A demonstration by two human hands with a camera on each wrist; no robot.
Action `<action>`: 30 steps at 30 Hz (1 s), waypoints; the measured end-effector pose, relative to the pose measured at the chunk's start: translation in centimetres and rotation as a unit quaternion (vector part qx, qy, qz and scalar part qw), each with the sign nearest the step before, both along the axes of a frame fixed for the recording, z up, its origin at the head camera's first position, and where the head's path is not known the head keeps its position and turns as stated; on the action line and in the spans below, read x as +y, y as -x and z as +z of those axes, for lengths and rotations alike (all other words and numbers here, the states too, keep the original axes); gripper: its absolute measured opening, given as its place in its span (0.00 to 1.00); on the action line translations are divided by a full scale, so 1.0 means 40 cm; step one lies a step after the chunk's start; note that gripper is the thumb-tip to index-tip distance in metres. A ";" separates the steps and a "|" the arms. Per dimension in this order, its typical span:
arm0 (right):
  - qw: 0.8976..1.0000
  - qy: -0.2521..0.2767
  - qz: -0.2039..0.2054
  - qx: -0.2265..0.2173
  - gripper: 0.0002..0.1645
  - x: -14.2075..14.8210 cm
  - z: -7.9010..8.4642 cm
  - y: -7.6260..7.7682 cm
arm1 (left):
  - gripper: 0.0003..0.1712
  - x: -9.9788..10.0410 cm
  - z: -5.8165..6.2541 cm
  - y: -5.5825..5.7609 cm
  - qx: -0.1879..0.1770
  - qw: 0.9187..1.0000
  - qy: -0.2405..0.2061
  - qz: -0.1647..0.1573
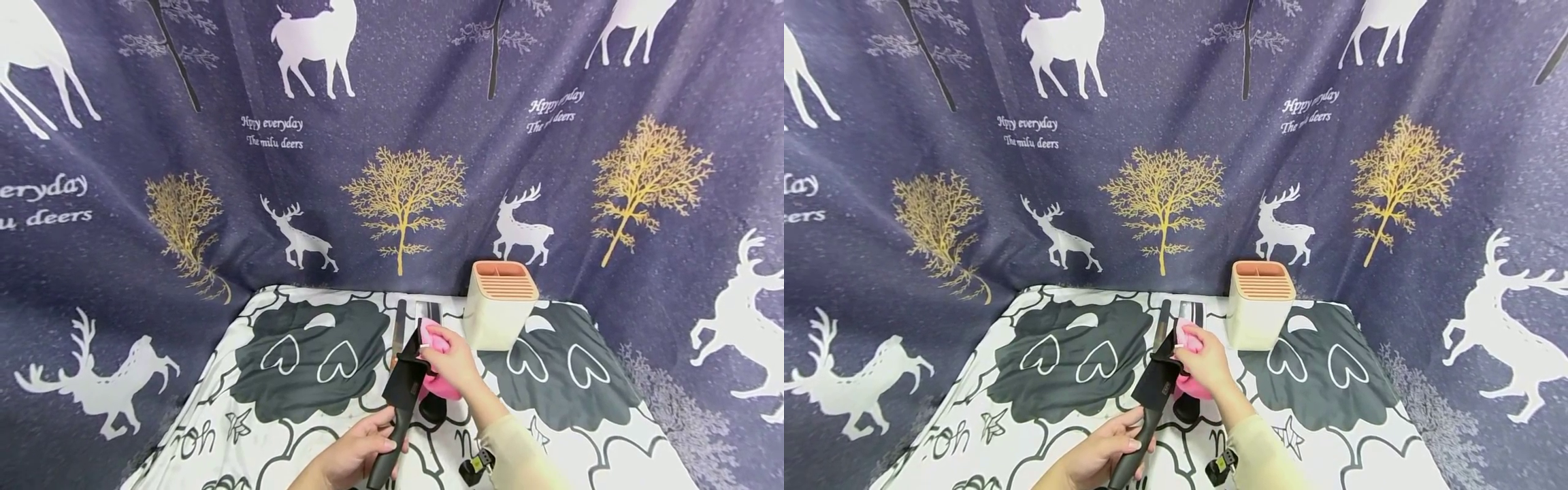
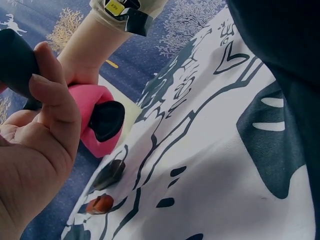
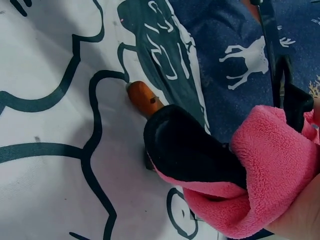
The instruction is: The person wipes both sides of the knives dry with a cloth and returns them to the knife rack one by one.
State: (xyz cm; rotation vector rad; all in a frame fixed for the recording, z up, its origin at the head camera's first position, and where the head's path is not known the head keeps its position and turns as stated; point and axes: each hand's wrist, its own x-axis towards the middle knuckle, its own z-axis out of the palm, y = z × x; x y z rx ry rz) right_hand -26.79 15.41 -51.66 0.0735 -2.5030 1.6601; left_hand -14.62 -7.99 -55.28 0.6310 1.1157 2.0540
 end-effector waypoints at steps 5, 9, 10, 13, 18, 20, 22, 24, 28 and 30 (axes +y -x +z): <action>1.000 0.024 0.004 -0.012 0.30 0.008 -0.003 -0.001 | 0.40 0.000 -0.001 0.001 0.000 1.000 0.002 -0.006; 0.999 0.034 0.008 -0.018 0.29 0.015 -0.008 0.002 | 0.41 0.001 -0.005 0.002 -0.012 1.000 0.011 -0.015; 0.999 0.038 0.009 -0.019 0.29 0.017 -0.009 0.003 | 0.41 0.002 -0.005 0.002 -0.017 1.000 0.015 -0.017; 0.999 0.033 0.008 -0.012 0.29 0.022 -0.012 0.006 | 0.41 0.002 -0.008 0.003 -0.023 0.999 0.027 -0.022; 1.000 0.019 0.008 -0.006 0.28 0.029 -0.012 0.007 | 0.42 0.007 -0.013 0.000 -0.030 0.999 0.031 -0.026; 1.000 0.025 0.014 -0.009 0.28 0.032 -0.007 0.005 | 0.42 0.011 -0.015 -0.002 -0.022 0.999 0.022 -0.027; 0.999 0.032 0.023 -0.010 0.28 0.035 0.000 0.003 | 0.42 0.015 -0.017 -0.003 -0.006 1.000 0.010 -0.027; 0.999 0.032 0.030 -0.007 0.29 0.038 0.007 0.000 | 0.42 0.019 -0.019 -0.004 0.005 1.000 -0.002 -0.025; 0.999 0.006 0.032 0.017 0.29 0.042 0.019 -0.011 | 0.42 0.023 -0.019 0.001 0.009 1.000 -0.002 -0.008; 0.998 -0.023 0.031 0.050 0.28 0.040 0.026 -0.020 | 0.43 0.023 -0.015 0.007 -0.001 1.000 0.012 0.004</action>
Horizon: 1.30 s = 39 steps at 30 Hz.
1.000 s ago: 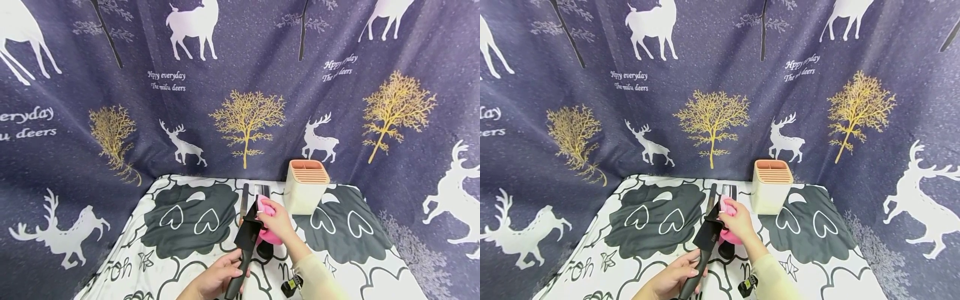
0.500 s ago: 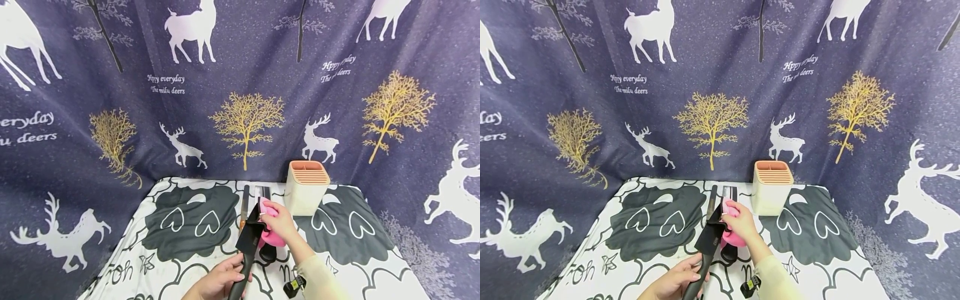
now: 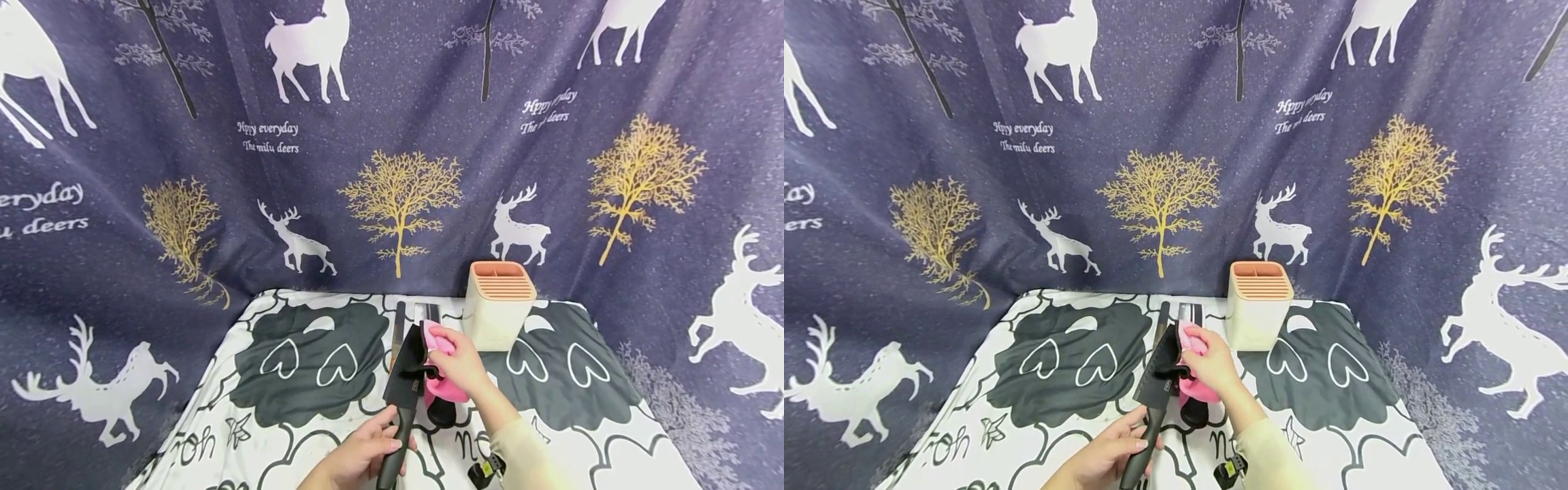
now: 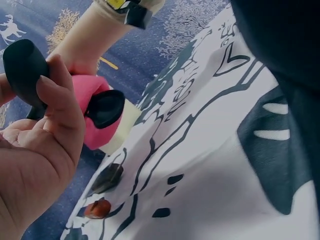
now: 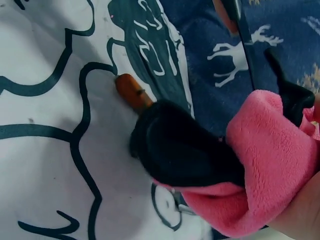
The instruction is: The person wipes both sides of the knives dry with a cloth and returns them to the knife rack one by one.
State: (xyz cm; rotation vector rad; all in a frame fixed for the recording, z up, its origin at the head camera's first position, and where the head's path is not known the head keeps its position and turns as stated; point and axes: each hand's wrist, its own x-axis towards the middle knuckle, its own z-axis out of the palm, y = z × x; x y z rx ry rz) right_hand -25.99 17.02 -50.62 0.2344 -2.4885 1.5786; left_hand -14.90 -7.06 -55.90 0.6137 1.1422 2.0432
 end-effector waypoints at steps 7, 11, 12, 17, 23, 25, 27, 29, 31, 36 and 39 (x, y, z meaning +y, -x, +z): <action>0.976 -0.127 0.046 0.168 0.21 -0.051 0.052 -0.045 | 0.44 0.003 0.019 0.025 0.001 0.998 0.047 0.031; 0.951 -0.197 0.093 0.217 0.19 -0.087 0.072 -0.074 | 0.37 0.012 0.029 0.039 0.009 0.996 0.075 0.055; 0.945 -0.215 0.101 0.226 0.18 -0.095 0.075 -0.081 | 0.35 0.014 0.031 0.042 0.009 0.995 0.080 0.062; 0.914 -0.289 0.113 0.260 0.13 -0.124 0.076 -0.097 | 0.28 0.019 0.035 0.054 -0.008 0.993 0.089 0.081; 0.903 -0.313 0.098 0.278 0.10 -0.128 0.067 -0.088 | 0.31 0.017 0.037 0.052 0.005 0.996 0.073 0.058; 0.905 -0.307 0.088 0.282 0.10 -0.123 0.067 -0.078 | 0.32 0.017 0.037 0.049 0.018 0.997 0.063 0.046; 0.908 -0.297 0.076 0.284 0.10 -0.115 0.066 -0.066 | 0.33 0.017 0.039 0.046 0.028 0.998 0.053 0.033; 0.911 -0.290 0.064 0.287 0.10 -0.106 0.066 -0.054 | 0.35 0.018 0.041 0.042 0.035 0.998 0.046 0.022; 0.915 -0.281 0.055 0.286 0.10 -0.097 0.067 -0.045 | 0.37 0.019 0.043 0.037 0.038 0.998 0.041 0.014; 0.924 -0.266 0.034 0.274 0.09 -0.078 0.059 -0.028 | 0.40 0.021 0.049 0.025 0.031 0.998 0.054 0.006; 0.922 -0.263 0.019 0.282 0.09 -0.065 0.045 -0.011 | 0.38 0.021 0.050 0.019 0.036 0.998 0.051 -0.004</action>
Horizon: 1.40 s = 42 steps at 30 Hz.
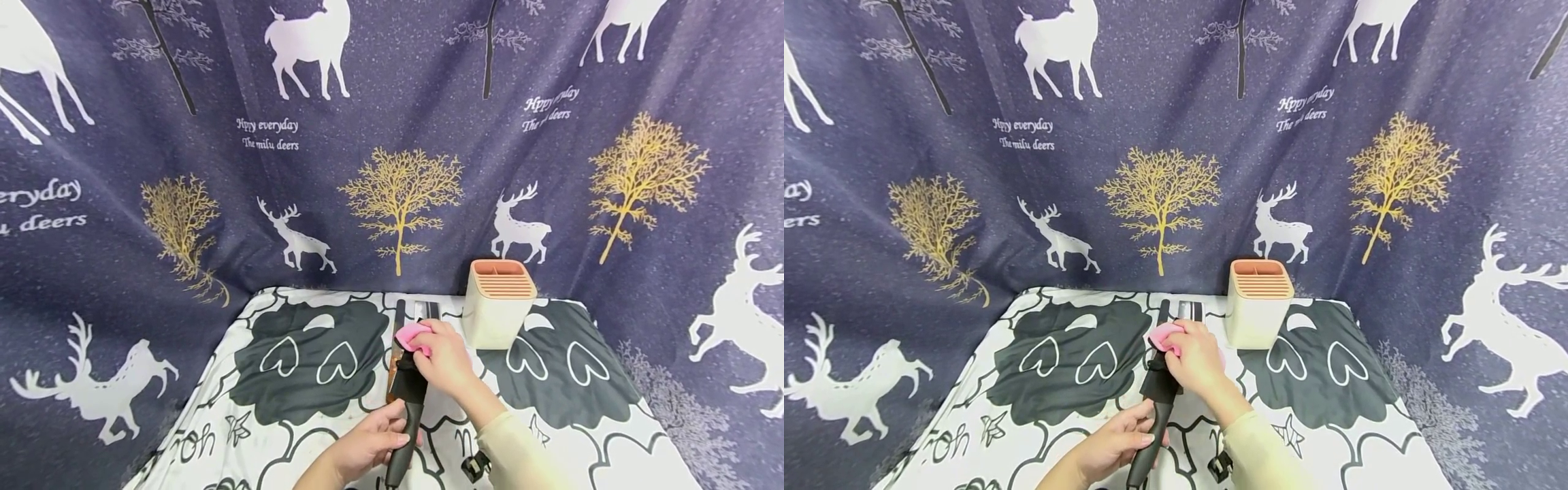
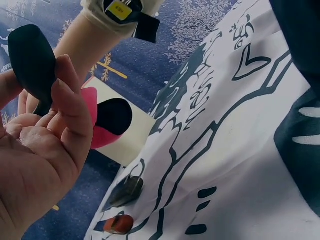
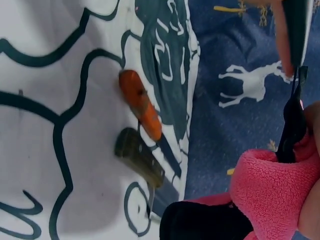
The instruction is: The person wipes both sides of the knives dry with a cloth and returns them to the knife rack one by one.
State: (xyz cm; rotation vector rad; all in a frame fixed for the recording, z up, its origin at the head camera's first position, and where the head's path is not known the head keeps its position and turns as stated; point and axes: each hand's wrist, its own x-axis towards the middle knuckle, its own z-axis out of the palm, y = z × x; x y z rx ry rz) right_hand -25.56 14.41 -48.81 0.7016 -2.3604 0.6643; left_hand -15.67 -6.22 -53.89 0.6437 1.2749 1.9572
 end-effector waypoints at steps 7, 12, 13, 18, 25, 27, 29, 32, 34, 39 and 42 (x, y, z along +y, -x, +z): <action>1.000 0.011 -0.009 0.015 0.08 0.036 -0.020 0.045 | 0.34 0.011 0.007 -0.006 0.008 1.000 0.010 -0.012; 1.000 0.007 -0.017 0.000 0.11 0.064 -0.028 0.063 | 0.33 0.017 0.009 -0.012 0.014 1.000 0.019 -0.018; 1.000 0.004 -0.017 -0.004 0.11 0.070 -0.029 0.064 | 0.33 0.018 0.008 -0.013 0.017 0.999 0.018 -0.020; 0.999 -0.011 -0.021 -0.028 0.14 0.094 -0.038 0.066 | 0.30 0.021 0.001 -0.017 0.016 0.999 0.034 -0.024; 0.995 0.000 -0.004 -0.100 0.20 0.101 -0.035 0.047 | 0.31 0.018 -0.012 -0.015 0.016 0.999 0.026 -0.026; 0.993 0.006 -0.008 -0.118 0.19 0.096 -0.035 0.043 | 0.30 0.018 -0.013 -0.014 0.019 0.999 0.020 -0.023; 0.991 0.012 -0.018 -0.134 0.20 0.090 -0.038 0.039 | 0.29 0.018 -0.015 -0.013 0.023 0.999 0.014 -0.021; 0.988 0.028 -0.034 -0.147 0.21 0.081 -0.045 0.033 | 0.29 0.018 -0.013 -0.012 0.015 1.000 0.017 -0.018; 0.987 0.048 -0.045 -0.145 0.20 0.077 -0.051 0.030 | 0.30 0.018 -0.012 -0.012 0.010 1.000 0.022 -0.016; 0.981 0.125 -0.054 -0.136 0.19 0.061 -0.066 0.017 | 0.32 0.018 -0.009 -0.007 0.010 0.999 0.038 -0.005; 0.974 0.165 -0.049 -0.147 0.19 0.047 -0.073 0.008 | 0.35 0.015 -0.012 -0.002 0.009 0.999 0.038 0.005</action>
